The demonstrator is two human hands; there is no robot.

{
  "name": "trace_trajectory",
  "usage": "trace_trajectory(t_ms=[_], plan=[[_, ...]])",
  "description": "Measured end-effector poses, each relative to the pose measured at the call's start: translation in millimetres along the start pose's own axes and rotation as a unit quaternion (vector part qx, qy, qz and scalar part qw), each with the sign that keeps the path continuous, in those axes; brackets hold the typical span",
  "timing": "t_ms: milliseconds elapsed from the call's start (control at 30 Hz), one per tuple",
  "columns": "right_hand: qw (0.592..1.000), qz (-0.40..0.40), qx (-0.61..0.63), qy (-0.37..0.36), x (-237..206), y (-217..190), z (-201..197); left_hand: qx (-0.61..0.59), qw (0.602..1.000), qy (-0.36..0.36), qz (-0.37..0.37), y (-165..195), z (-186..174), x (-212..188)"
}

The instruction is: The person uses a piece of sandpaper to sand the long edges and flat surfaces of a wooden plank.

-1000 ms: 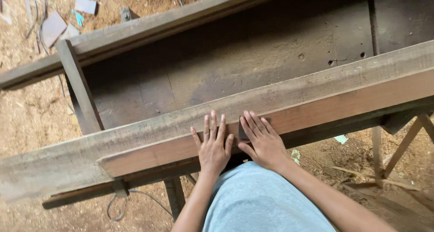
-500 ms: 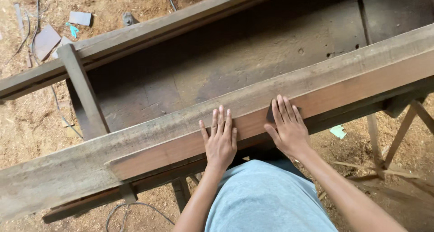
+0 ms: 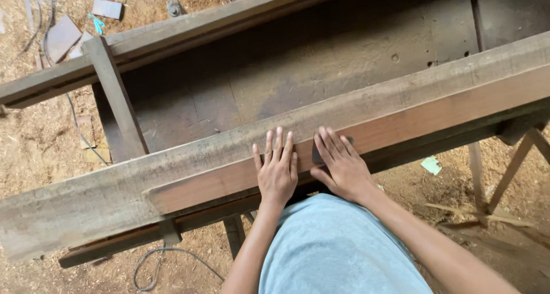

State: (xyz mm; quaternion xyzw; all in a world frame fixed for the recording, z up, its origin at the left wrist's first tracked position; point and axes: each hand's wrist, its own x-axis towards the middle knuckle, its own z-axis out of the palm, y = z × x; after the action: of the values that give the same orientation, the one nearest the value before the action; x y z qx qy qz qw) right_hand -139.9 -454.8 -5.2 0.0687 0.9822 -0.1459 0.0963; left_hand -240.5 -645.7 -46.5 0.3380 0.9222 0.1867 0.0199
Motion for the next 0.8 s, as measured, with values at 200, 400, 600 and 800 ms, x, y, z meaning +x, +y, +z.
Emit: trace_trajectory(t_ms=[200,400,600,800], plan=[[0.996,-0.026,0.008,0.085,-0.6,2.8,5.5,-0.016,1.000,-0.005,-0.024,-0.3,6.1,1.7],[0.997,-0.062,-0.045,0.010,8.1,-2.5,10.3,-0.033,0.999,-0.009,-0.038,-9.4,-1.0,-6.2],[0.985,-0.171,0.032,0.012,33.6,-13.7,24.0,0.035,0.986,0.055,-0.151,-34.8,-17.5,-21.8],[0.976,-0.216,0.011,-0.012,54.5,-36.5,31.3,0.004,0.976,0.031,-0.217,-54.3,-34.7,-51.7]])
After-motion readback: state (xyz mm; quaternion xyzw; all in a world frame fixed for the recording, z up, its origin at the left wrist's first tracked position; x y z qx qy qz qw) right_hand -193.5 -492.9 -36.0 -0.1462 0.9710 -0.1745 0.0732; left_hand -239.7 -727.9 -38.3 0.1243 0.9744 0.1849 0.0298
